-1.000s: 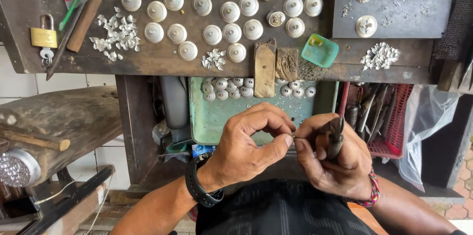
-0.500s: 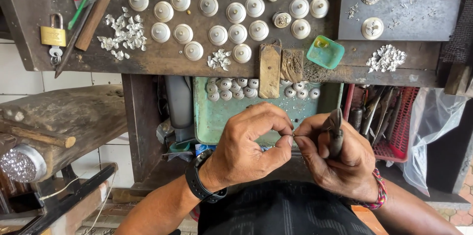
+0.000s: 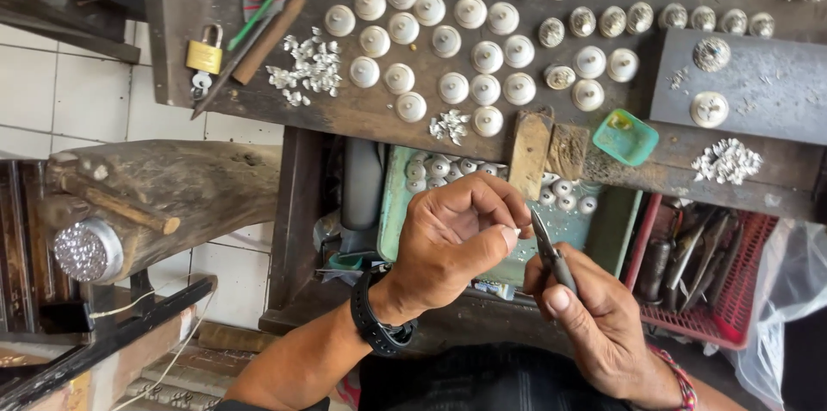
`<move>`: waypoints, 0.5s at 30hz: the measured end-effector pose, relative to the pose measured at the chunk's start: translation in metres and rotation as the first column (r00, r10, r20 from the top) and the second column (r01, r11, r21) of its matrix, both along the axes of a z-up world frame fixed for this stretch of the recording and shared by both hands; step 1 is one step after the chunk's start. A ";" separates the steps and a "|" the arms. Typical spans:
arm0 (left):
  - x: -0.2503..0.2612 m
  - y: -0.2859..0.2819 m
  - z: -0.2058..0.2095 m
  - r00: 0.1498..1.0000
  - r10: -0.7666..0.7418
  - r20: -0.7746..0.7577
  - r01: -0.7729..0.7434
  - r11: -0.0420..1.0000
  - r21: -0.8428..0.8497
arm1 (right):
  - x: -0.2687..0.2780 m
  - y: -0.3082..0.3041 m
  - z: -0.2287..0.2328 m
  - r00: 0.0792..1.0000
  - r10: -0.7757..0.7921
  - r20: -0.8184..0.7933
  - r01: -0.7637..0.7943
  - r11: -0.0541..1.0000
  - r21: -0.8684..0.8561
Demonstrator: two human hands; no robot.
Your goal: Attaching small silver decorative pieces to larger circular silver bases using pliers in a workshop.
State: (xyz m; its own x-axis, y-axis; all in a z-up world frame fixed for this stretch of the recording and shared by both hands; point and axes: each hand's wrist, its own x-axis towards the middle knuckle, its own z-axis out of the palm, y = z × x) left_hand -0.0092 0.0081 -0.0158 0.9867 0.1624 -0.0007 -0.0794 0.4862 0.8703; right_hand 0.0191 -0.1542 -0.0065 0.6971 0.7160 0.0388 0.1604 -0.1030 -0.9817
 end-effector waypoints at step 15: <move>0.002 0.006 0.000 0.996 0.006 -0.086 -0.017 0.992 -0.123 | -0.003 0.000 -0.005 0.991 0.032 -0.133 -0.040 0.998 -0.057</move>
State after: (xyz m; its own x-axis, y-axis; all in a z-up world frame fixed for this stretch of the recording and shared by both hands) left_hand -0.0071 0.0136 -0.0158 0.9803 0.1670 -0.1051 -0.0140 0.5900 0.8073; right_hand 0.0166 -0.1546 -0.0118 0.6667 0.7393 -0.0949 0.0346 -0.1578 -0.9869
